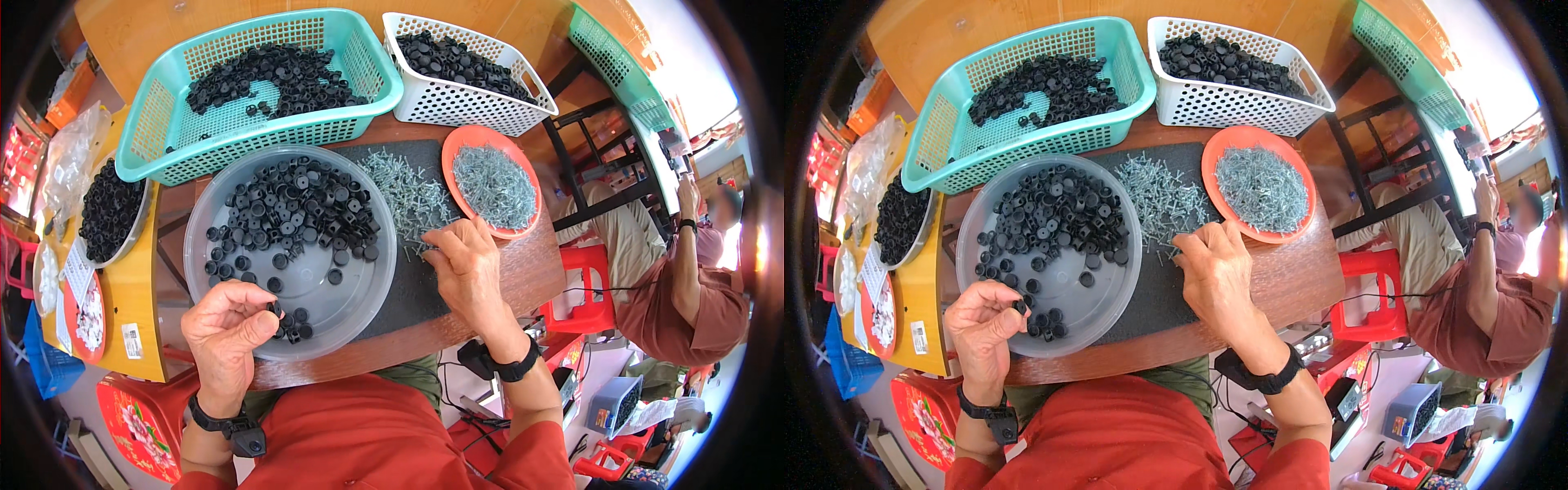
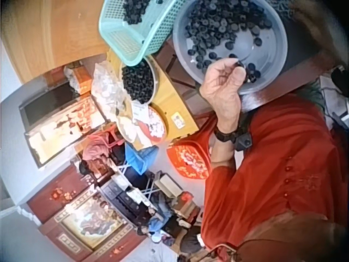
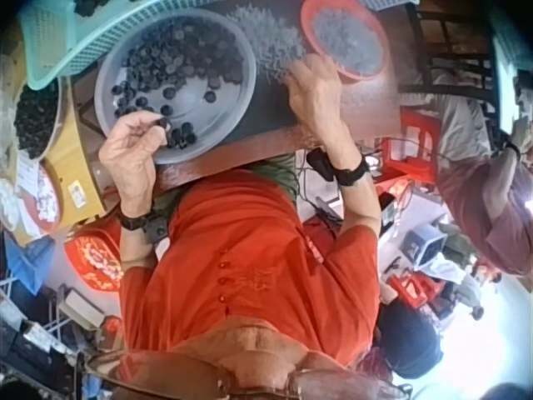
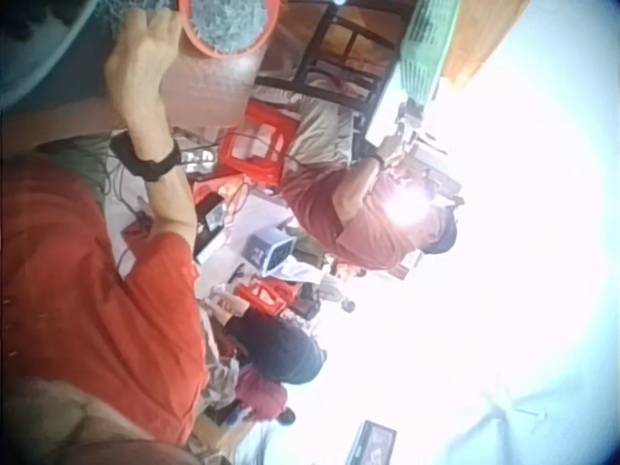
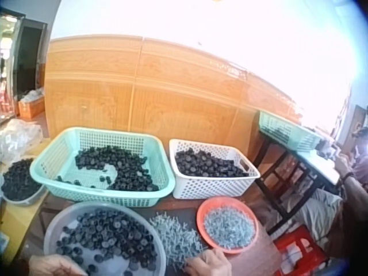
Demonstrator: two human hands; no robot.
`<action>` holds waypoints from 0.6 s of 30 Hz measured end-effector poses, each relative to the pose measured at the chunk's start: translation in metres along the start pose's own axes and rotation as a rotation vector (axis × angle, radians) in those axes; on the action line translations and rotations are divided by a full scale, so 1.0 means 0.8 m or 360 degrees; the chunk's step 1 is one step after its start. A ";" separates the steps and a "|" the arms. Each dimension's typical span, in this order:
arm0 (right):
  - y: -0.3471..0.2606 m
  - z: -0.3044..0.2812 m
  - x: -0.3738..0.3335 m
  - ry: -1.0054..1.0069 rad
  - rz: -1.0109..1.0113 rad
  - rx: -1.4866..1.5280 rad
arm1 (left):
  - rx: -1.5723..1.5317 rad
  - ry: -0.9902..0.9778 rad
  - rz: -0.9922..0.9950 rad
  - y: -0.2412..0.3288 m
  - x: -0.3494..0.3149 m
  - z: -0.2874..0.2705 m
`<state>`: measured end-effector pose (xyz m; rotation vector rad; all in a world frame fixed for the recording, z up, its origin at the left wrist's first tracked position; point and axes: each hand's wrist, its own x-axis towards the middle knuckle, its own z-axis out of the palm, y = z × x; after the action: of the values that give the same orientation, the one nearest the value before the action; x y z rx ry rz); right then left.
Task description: Manually assembling small grey needle-like components into black plastic base parts on a workbench.
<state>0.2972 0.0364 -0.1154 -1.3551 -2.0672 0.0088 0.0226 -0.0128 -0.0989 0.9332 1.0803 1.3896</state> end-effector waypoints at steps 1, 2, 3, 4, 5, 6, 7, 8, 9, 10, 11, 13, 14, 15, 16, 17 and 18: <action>-0.001 0.002 0.001 0.0003 -0.0013 0.0009 | 0.0006 -0.0005 -0.0002 0.000 0.000 -0.001; -0.002 0.003 0.001 0.0002 -0.0011 0.0011 | 0.0008 -0.0004 -0.0005 0.001 0.000 -0.003; -0.004 0.003 0.001 -0.0038 -0.0026 0.0040 | -0.0029 -0.0030 -0.0037 0.002 -0.001 -0.005; -0.006 0.003 0.002 -0.0078 -0.0042 0.0069 | -0.0066 -0.0056 -0.0069 0.002 -0.002 -0.007; -0.008 0.005 0.003 -0.0081 -0.0043 0.0075 | -0.0063 -0.0050 -0.0071 0.003 -0.002 -0.008; -0.011 0.007 0.004 -0.0077 -0.0067 0.0075 | -0.0061 -0.0061 -0.0072 0.003 -0.001 -0.007; -0.013 0.009 0.005 -0.0072 -0.0092 0.0076 | -0.0059 -0.0072 -0.0073 0.003 0.000 -0.007; -0.014 0.012 0.006 -0.0073 -0.0092 0.0082 | -0.0055 -0.0067 -0.0074 0.002 0.000 -0.006; -0.014 0.015 0.007 -0.0112 -0.0110 -0.0018 | -0.0064 -0.0078 -0.0065 0.002 0.000 -0.006; -0.015 0.018 0.008 -0.0150 -0.0129 -0.0119 | -0.0072 -0.0088 -0.0056 0.003 0.000 -0.006; -0.016 0.019 0.009 -0.0149 -0.0134 -0.0109 | -0.0066 -0.0080 -0.0054 0.003 0.001 -0.005; -0.018 0.018 0.009 -0.0195 -0.0101 -0.0183 | -0.0100 -0.0116 -0.0060 0.002 0.001 -0.007; -0.017 0.019 0.008 -0.0195 -0.0107 -0.0171 | -0.0092 -0.0106 -0.0056 0.000 0.001 -0.006; -0.016 0.020 0.007 -0.0217 -0.0092 -0.0175 | -0.0085 -0.0080 -0.0036 -0.001 0.001 -0.005; -0.016 0.020 0.007 -0.0239 -0.0077 -0.0178 | -0.0077 -0.0055 -0.0016 -0.001 0.001 -0.003; -0.017 0.021 0.007 -0.0249 -0.0065 -0.0155 | -0.0101 -0.0038 -0.0038 0.001 0.000 -0.003; -0.018 0.021 0.006 -0.0248 -0.0070 -0.0152 | -0.0100 -0.0034 -0.0034 0.001 0.000 -0.004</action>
<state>0.2756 0.0394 -0.1208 -1.4048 -2.2525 -0.0032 0.0196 -0.0127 -0.0991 0.8866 1.0222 1.3854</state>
